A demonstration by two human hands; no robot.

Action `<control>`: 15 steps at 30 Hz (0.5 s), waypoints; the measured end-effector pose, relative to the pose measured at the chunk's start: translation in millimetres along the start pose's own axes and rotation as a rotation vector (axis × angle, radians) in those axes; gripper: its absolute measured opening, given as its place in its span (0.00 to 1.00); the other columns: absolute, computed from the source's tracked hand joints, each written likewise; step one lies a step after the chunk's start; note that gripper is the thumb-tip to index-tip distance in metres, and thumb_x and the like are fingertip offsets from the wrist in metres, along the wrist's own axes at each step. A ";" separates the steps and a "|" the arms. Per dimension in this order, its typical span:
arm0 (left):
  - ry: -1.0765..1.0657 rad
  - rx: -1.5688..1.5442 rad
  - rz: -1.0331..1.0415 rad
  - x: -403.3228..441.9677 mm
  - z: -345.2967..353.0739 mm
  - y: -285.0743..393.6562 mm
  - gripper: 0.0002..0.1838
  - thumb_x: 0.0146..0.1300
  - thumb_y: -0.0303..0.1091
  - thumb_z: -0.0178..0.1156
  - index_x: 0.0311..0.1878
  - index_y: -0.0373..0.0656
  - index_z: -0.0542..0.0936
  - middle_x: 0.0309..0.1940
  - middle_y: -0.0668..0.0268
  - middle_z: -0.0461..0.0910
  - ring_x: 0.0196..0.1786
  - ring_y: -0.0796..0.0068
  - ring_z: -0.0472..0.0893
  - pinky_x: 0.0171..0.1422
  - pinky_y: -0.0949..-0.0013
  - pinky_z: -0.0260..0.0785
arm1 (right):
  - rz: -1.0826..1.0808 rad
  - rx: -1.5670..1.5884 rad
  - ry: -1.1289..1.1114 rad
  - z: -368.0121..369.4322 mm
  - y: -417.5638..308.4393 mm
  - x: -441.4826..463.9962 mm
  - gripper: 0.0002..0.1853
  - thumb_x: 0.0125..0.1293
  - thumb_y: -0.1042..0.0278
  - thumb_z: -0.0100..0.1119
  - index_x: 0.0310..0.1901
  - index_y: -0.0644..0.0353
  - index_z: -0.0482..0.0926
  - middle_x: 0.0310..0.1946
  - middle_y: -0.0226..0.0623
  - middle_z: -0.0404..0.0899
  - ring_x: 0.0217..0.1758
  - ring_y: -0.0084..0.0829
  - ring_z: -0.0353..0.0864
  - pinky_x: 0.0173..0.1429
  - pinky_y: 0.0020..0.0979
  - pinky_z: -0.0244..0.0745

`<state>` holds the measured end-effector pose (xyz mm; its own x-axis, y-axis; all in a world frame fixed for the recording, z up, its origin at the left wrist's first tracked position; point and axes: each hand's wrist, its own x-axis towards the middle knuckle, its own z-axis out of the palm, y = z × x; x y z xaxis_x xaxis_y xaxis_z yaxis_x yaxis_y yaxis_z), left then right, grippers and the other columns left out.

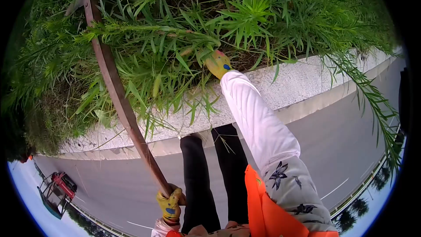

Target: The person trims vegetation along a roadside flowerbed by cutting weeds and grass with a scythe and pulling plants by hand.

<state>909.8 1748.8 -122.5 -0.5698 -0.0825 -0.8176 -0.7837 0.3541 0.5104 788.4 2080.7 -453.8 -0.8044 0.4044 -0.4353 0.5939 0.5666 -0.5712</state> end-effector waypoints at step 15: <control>0.076 0.129 -0.134 -12.1 -68.9 -6.7 0.08 0.53 0.28 0.64 0.30 0.36 0.74 0.14 0.63 0.74 0.13 0.76 0.72 0.18 0.75 0.62 | 0.636 1.495 0.679 -163.8 5.3 -90.8 0.18 0.71 0.54 0.49 0.56 0.54 0.71 0.45 0.36 0.79 0.38 0.30 0.80 0.29 0.34 0.79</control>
<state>904.9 1683.2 -97.6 -0.4835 -0.2048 -0.8510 -0.8183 0.4509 0.3564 862.0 2164.6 -303.4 -0.0957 0.7018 -0.7059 -0.0196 -0.7104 -0.7035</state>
